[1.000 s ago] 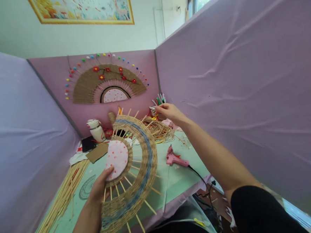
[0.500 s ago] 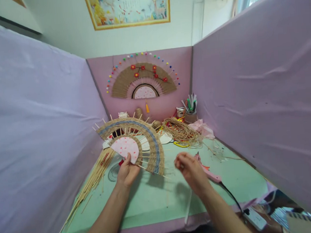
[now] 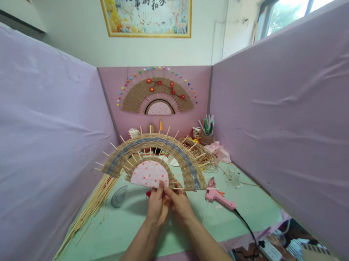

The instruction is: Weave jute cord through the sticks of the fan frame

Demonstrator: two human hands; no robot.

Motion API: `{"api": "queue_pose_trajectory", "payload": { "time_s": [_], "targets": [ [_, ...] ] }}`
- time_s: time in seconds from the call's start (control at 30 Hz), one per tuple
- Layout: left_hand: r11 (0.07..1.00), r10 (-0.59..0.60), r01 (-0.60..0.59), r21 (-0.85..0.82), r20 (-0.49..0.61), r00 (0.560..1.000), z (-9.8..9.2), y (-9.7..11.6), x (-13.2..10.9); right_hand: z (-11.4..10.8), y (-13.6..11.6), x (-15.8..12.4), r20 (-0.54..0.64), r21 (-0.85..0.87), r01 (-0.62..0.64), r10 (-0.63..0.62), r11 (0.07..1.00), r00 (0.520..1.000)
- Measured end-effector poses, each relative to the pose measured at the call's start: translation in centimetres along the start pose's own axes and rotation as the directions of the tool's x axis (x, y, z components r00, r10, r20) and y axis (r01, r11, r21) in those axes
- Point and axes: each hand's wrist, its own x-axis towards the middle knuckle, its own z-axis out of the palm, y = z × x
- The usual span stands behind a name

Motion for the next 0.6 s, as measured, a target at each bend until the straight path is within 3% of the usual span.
{"api": "queue_pose_trajectory", "payload": {
  "time_s": [0.13,0.2,0.27,0.37,0.43,0.47,0.53,0.6],
  "targets": [
    [0.993,0.021,-0.022,0.112,0.009,1.000,0.2,-1.3,-0.7,-0.9,-0.3,0.2,-0.034,0.015,0.033,-0.032,0.999,0.999],
    [0.959,-0.059,0.039,0.281,0.062,0.996,0.1,-1.1,-1.3,-1.6,-0.6,0.2,-0.071,-0.033,0.001,-0.004,0.999,0.997],
    [0.850,-0.196,0.104,0.516,0.127,0.972,-0.4,0.0,-2.2,-2.2,-1.0,0.1,-0.125,-0.078,-0.042,0.032,0.996,0.992],
    [0.623,-0.324,0.059,0.780,0.189,0.927,-2.1,2.7,-4.3,-2.4,-1.8,-0.1,-0.124,-0.050,-0.002,-0.004,0.999,0.992],
    [0.506,-0.388,0.028,0.862,0.199,0.900,-3.7,4.8,-5.4,-2.2,-2.2,-0.2,-0.097,0.005,0.018,-0.018,1.000,0.995],
    [0.486,-0.352,0.020,0.874,0.174,0.920,-4.5,5.7,-5.7,-2.1,-2.3,-0.3,-0.095,0.025,0.010,-0.008,1.000,0.995],
    [0.521,-0.119,-0.048,0.852,0.128,0.985,-5.9,7.3,-5.7,-1.8,-2.4,-0.6,-0.090,0.041,-0.031,0.035,0.999,0.995],
    [0.613,0.073,-0.100,0.784,0.070,0.995,-6.5,8.3,-5.2,-1.4,-2.3,-1.0,-0.071,0.036,-0.061,0.063,0.997,0.995]
  ]
}}
